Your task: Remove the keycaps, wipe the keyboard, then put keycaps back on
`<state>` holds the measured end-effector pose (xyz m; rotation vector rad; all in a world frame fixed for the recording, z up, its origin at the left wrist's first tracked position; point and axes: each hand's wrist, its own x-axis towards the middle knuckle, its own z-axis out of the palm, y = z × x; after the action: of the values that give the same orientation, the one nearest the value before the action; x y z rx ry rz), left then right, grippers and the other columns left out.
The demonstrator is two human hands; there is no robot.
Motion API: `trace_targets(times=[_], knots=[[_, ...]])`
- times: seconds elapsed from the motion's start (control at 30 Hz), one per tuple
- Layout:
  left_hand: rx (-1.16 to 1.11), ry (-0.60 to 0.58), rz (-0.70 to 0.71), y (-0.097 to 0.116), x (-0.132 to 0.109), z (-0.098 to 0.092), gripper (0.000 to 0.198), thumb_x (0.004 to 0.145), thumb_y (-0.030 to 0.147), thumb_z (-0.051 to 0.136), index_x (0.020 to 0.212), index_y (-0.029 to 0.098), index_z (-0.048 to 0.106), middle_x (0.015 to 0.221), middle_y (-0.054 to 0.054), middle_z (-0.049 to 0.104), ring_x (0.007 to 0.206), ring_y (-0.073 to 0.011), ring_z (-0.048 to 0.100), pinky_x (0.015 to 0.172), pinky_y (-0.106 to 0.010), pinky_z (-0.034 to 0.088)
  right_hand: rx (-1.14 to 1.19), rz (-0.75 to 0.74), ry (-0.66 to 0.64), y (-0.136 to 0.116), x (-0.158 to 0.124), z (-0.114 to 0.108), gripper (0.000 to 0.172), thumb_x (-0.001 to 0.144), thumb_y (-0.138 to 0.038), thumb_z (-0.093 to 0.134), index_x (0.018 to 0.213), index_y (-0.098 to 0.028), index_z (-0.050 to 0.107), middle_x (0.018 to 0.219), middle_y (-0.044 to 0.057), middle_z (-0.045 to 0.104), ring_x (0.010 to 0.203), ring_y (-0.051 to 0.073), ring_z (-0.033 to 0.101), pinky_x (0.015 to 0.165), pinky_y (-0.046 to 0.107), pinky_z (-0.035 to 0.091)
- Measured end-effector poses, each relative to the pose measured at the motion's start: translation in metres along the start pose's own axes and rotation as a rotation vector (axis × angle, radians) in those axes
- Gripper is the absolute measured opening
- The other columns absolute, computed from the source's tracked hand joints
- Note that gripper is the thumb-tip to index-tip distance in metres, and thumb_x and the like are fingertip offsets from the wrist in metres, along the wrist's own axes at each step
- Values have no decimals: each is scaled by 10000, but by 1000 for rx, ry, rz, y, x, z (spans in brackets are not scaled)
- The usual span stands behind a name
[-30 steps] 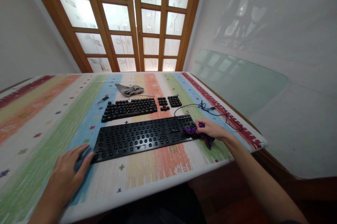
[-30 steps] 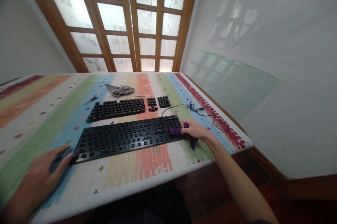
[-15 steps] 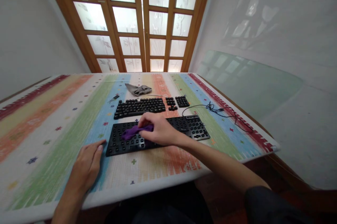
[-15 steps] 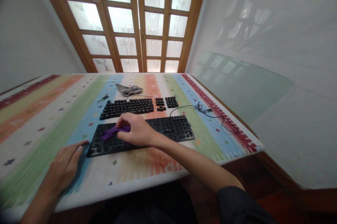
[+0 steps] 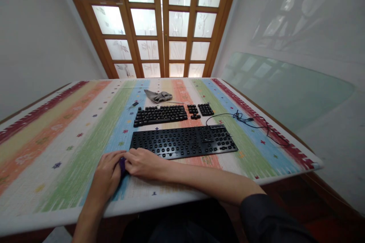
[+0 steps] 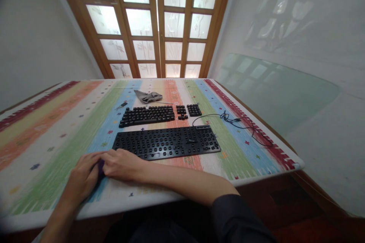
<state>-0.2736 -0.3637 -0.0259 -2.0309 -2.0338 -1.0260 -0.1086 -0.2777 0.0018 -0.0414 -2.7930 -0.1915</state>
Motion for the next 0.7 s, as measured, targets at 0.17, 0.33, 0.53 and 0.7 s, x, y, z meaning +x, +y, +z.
trace_targets(times=[0.17,0.33,0.53,0.7], knots=[[-14,-8,32,6,2,-2,374,941,381,393,1094,193,678,1079,-98,707,1014,-273,619,959,-445,495,-24,-43,24,-6,-13,-5,258,962,-72,397,878,-60,640,880,116,560,862,217,554,650,328,484],[-20,-38,90,12,2,-3,424,957,490,409,1134,225,689,1169,-87,696,1068,-279,611,986,-468,480,-35,12,11,-10,-26,-10,236,947,-48,407,927,-33,642,866,114,562,842,221,551,659,327,491],[26,-17,97,8,3,2,479,950,564,398,1037,228,728,1117,-93,710,1030,-283,620,971,-470,480,-3,137,-70,-8,-50,-23,185,947,-52,440,936,-52,625,894,121,586,828,210,557,689,318,508],[54,9,143,7,3,5,474,952,564,409,1026,218,724,1110,-104,714,1011,-293,626,947,-474,484,-53,165,-95,-4,-73,-28,216,957,-48,410,917,-63,622,872,114,575,798,208,545,648,313,494]])
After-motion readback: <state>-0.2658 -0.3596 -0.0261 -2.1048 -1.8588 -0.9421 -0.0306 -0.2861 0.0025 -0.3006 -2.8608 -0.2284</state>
